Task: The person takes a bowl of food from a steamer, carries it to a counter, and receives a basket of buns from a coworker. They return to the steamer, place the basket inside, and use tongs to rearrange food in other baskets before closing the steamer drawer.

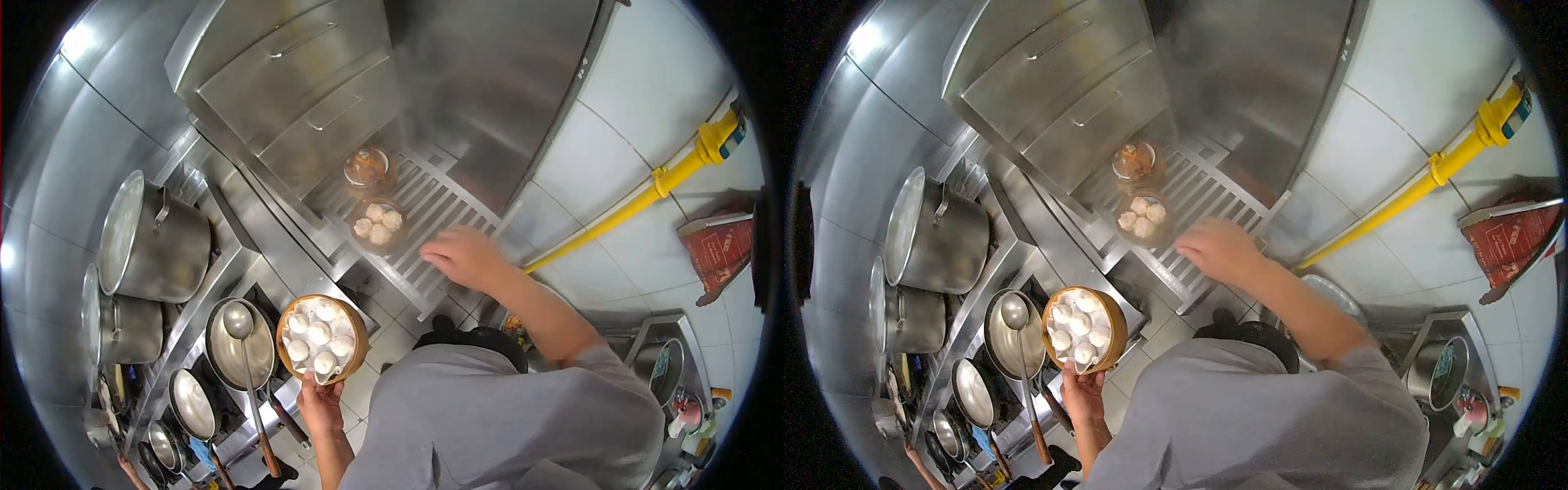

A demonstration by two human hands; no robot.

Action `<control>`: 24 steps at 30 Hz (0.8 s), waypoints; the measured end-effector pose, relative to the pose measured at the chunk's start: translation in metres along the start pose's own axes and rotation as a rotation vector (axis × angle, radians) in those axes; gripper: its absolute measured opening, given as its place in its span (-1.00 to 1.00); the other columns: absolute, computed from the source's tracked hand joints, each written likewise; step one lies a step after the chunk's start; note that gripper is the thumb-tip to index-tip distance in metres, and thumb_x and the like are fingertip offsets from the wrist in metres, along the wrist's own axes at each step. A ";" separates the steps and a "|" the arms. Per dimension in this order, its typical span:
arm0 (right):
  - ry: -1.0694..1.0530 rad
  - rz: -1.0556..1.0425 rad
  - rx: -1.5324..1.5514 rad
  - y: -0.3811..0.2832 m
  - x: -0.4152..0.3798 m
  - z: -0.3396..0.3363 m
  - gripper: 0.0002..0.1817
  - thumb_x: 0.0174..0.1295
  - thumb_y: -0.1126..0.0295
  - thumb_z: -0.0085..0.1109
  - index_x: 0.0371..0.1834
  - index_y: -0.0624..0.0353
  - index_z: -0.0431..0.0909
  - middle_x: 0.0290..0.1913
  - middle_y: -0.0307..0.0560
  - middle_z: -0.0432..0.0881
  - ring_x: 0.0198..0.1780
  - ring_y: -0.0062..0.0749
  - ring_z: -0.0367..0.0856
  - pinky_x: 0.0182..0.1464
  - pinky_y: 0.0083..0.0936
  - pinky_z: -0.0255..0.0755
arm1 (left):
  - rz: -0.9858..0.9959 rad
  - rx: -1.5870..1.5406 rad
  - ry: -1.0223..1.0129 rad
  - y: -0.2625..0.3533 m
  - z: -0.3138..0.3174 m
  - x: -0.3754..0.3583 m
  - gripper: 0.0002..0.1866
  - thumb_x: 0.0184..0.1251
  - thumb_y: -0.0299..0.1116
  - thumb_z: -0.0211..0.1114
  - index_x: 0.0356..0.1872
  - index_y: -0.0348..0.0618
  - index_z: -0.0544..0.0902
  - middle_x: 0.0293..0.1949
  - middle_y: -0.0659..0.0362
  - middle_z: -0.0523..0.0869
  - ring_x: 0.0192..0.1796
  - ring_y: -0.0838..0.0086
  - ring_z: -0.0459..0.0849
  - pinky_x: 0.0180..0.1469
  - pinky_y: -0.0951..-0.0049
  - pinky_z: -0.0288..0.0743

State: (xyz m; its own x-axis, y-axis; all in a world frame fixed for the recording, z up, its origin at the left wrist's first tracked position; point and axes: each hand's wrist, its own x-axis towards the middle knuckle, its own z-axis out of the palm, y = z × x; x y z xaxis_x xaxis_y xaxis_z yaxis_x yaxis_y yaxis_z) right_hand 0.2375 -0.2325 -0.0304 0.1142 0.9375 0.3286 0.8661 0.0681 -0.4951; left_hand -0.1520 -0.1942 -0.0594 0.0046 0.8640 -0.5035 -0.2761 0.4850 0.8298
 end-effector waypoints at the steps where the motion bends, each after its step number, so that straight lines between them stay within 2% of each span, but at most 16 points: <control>1: -0.055 -0.020 -0.008 0.014 0.014 0.023 -0.81 0.37 0.20 0.21 -0.27 0.03 0.70 -0.26 -0.10 0.69 -0.09 -0.06 0.66 -0.04 -0.13 0.53 | -0.002 -0.006 0.000 -0.002 -0.002 0.001 -0.50 0.48 -0.03 0.30 0.07 -0.35 0.58 -0.26 0.17 0.73 -0.29 0.44 0.75 -0.24 0.41 0.74; 2: -0.055 -0.027 -0.005 0.017 0.028 0.034 -0.81 0.37 0.20 0.21 -0.27 0.03 0.70 -0.26 -0.10 0.69 -0.09 -0.06 0.66 -0.04 -0.13 0.53 | -0.003 -0.012 0.003 -0.003 -0.004 0.000 -0.50 0.47 -0.03 0.30 0.07 -0.35 0.58 -0.25 0.17 0.74 -0.29 0.44 0.75 -0.25 0.41 0.75; 4: -0.320 0.062 -0.183 0.019 0.053 0.050 -0.79 0.40 0.21 0.16 -0.23 0.05 0.71 -0.19 -0.05 0.73 -0.01 -0.05 0.70 -0.02 -0.10 0.54 | 0.006 -0.002 0.015 -0.005 -0.004 -0.004 -0.49 0.47 -0.04 0.31 0.08 -0.37 0.58 -0.22 0.15 0.74 -0.28 0.44 0.76 -0.26 0.42 0.75; 7: -0.432 0.114 -0.232 0.030 0.074 0.068 -0.79 0.42 0.23 0.14 -0.22 0.07 0.71 -0.14 -0.02 0.76 0.03 -0.05 0.72 -0.01 -0.06 0.54 | 0.020 -0.001 0.046 -0.013 -0.002 -0.013 -0.49 0.47 -0.05 0.31 0.08 -0.39 0.57 -0.19 0.13 0.74 -0.27 0.44 0.76 -0.28 0.42 0.75; 11: -0.432 0.133 -0.163 0.035 0.076 0.068 -0.77 0.42 0.24 0.14 -0.18 0.11 0.72 -0.12 0.03 0.77 0.02 -0.03 0.73 0.00 -0.06 0.56 | 0.000 -0.015 0.086 -0.030 -0.003 -0.018 -0.50 0.48 -0.07 0.29 0.08 -0.40 0.57 -0.19 0.11 0.74 -0.26 0.44 0.75 -0.27 0.41 0.76; 13: -0.647 0.107 -0.273 0.038 0.075 0.062 -0.75 0.45 0.18 0.12 -0.01 0.02 0.70 -0.07 0.03 0.76 -0.01 0.04 0.72 0.04 -0.05 0.54 | -0.014 -0.031 0.102 -0.035 0.000 -0.026 -0.50 0.48 -0.08 0.28 0.09 -0.41 0.57 -0.15 0.08 0.75 -0.22 0.43 0.76 -0.24 0.41 0.75; 17: -0.746 0.073 -0.144 0.021 0.062 -0.019 -0.71 0.42 0.13 0.18 0.04 0.00 0.72 -0.10 0.02 0.76 -0.06 0.00 0.72 0.01 -0.08 0.56 | -0.007 -0.045 0.166 -0.042 0.006 -0.031 -0.50 0.49 -0.08 0.27 0.10 -0.39 0.57 -0.16 0.09 0.75 -0.21 0.41 0.76 -0.19 0.39 0.74; 19: -0.376 0.101 0.098 0.024 0.049 -0.051 -0.71 0.36 0.13 0.25 -0.08 0.09 0.74 -0.16 0.00 0.77 -0.08 -0.06 0.74 -0.03 -0.15 0.58 | -0.015 -0.062 0.168 -0.046 0.012 -0.030 -0.52 0.49 -0.08 0.27 0.10 -0.38 0.57 -0.16 0.11 0.75 -0.22 0.41 0.76 -0.19 0.40 0.74; 20: -0.377 0.104 0.098 0.027 0.044 -0.065 -0.71 0.36 0.13 0.25 -0.08 0.09 0.74 -0.16 0.00 0.77 -0.08 -0.06 0.74 -0.03 -0.15 0.58 | -0.021 -0.079 0.175 -0.047 0.013 -0.031 -0.53 0.50 -0.08 0.27 0.09 -0.36 0.57 -0.16 0.13 0.74 -0.24 0.41 0.76 -0.18 0.41 0.73; 22: -0.011 0.102 0.034 0.032 0.033 -0.092 -0.77 0.28 0.25 0.36 -0.08 0.08 0.75 -0.18 -0.04 0.77 -0.14 -0.08 0.72 -0.06 -0.22 0.57 | -0.030 -0.102 0.159 -0.058 0.007 -0.020 -0.54 0.50 -0.08 0.27 0.08 -0.34 0.57 -0.17 0.14 0.73 -0.23 0.42 0.75 -0.13 0.38 0.72; 23: 0.001 0.113 0.029 0.032 0.027 -0.107 -0.77 0.28 0.25 0.36 -0.08 0.08 0.75 -0.18 -0.04 0.77 -0.14 -0.08 0.72 -0.06 -0.22 0.57 | -0.038 -0.127 0.136 -0.063 0.005 -0.012 -0.55 0.50 -0.08 0.28 0.07 -0.32 0.57 -0.17 0.16 0.72 -0.22 0.42 0.74 -0.08 0.36 0.71; 24: 0.192 0.042 -0.057 0.031 0.018 -0.123 -0.77 0.23 0.33 0.39 -0.07 0.10 0.75 -0.20 -0.05 0.76 -0.15 -0.10 0.71 -0.07 -0.26 0.57 | -0.041 -0.115 0.112 -0.067 0.006 -0.006 -0.55 0.50 -0.08 0.28 0.07 -0.32 0.57 -0.17 0.16 0.72 -0.22 0.42 0.74 -0.08 0.36 0.71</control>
State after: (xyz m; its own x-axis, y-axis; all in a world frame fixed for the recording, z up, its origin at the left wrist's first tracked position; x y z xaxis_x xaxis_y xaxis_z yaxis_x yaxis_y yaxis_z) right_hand 0.3264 -0.2553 0.0596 0.2364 0.8563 0.4591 0.8843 0.0062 -0.4670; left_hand -0.1282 -0.2310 -0.1105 -0.0876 0.8201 -0.5655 -0.3865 0.4952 0.7781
